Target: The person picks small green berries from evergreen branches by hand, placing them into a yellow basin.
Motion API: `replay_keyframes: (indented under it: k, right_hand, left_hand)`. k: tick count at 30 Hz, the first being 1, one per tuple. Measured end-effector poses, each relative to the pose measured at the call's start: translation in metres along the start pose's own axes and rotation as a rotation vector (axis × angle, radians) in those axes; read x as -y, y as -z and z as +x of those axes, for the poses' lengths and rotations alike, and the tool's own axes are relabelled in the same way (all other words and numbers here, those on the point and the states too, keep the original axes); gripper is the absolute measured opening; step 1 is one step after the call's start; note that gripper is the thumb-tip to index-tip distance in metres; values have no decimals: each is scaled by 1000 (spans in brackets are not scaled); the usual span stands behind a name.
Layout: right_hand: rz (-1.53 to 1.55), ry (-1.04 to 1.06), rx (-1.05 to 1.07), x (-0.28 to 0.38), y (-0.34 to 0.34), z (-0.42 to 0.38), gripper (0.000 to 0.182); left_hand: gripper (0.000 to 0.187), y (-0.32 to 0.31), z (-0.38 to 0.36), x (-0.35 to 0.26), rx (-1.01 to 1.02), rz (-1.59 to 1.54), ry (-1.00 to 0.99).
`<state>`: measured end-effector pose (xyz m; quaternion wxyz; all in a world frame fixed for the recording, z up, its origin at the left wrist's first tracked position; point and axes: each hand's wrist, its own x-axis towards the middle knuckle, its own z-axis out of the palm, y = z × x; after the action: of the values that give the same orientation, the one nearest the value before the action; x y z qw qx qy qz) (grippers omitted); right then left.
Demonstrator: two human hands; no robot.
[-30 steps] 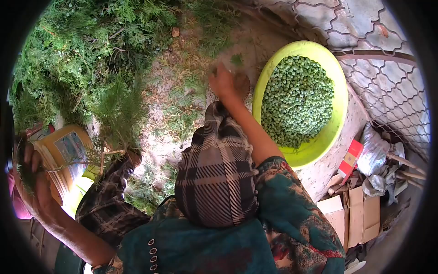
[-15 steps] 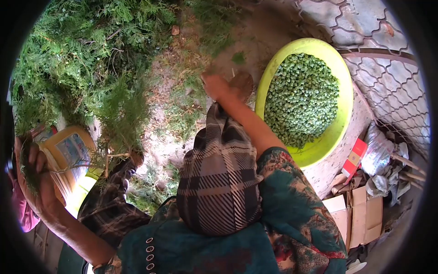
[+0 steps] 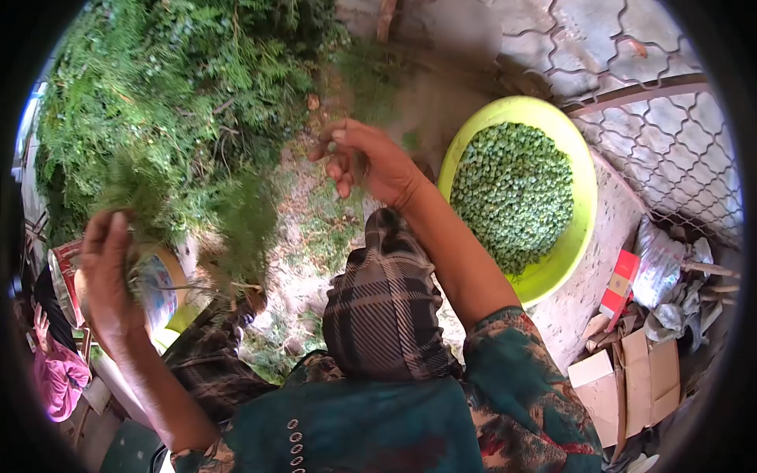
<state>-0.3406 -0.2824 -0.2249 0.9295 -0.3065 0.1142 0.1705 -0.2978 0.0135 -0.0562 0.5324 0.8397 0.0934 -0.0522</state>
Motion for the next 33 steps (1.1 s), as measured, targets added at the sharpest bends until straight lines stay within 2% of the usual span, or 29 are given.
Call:
replay_keyframes:
  k: [1,3,6,8,11,13,15,16,17,19,21,22,23,25,26,28,31,32,33]
  right_hand:
    - [-13,20,18,10,-17,-3,25]
    - [-149,65,106,31,-50,-11,31]
    - [-217,110,89,48,-85,-32,25]
    - [-229,81,27,58,-100,-50,21]
    - [-164,31,65,61,-99,-63,18]
    - [-236,49,-11,49,-110,-64,23]
    - [-111,40,-7,41,-129,-57,25]
    - [6,5,49,38,-135,-52,30]
    - [0,15,56,39,-145,-51,30]
    - [-62,14,-21,41,-170,-52,36]
    - [-78,9,-14,40,-182,-49,41]
    - [-35,0,-39,38,-186,-46,39]
    - [9,-11,-65,36,-190,-43,38]
    - [48,27,-101,33,-201,-40,36]
    - [87,60,-150,31,-204,-40,35]
    - [123,73,-179,25,-209,-38,33]
    - [157,100,-236,21,-221,-45,32]
    - [153,116,-262,20,-224,-47,33]
    - [154,117,-265,19,-221,-46,33]
  left_hand:
    - [17,-2,1,2,107,-68,-67]
    - [14,-8,-1,1,119,-227,-78]
    - [17,-9,-5,-11,53,-314,-88]
    - [19,0,-5,-19,59,-385,42]
    - [20,10,-7,-23,71,-492,93]
    - [18,9,-4,-17,109,-547,91]
    - [15,1,-8,-24,204,-352,-189]
    - [14,-2,-17,-33,233,-246,-105]
    - [14,-7,-19,-28,277,-263,-182]
    - [17,-17,-32,-32,380,-343,-173]
    - [19,-24,-41,-37,424,-314,-261]
    - [23,-27,-43,-34,416,-302,-314]
    - [25,-34,-46,-39,376,-264,-481]
    - [30,-36,-53,-45,265,-11,-677]
    - [30,-36,-54,-45,264,-11,-683]
    - [34,-38,-54,-45,136,128,-795]
    - [35,-37,-62,-52,123,268,-853]
    - [30,-36,-57,-47,99,326,-979]
    - [30,-38,-57,-45,102,324,-979]
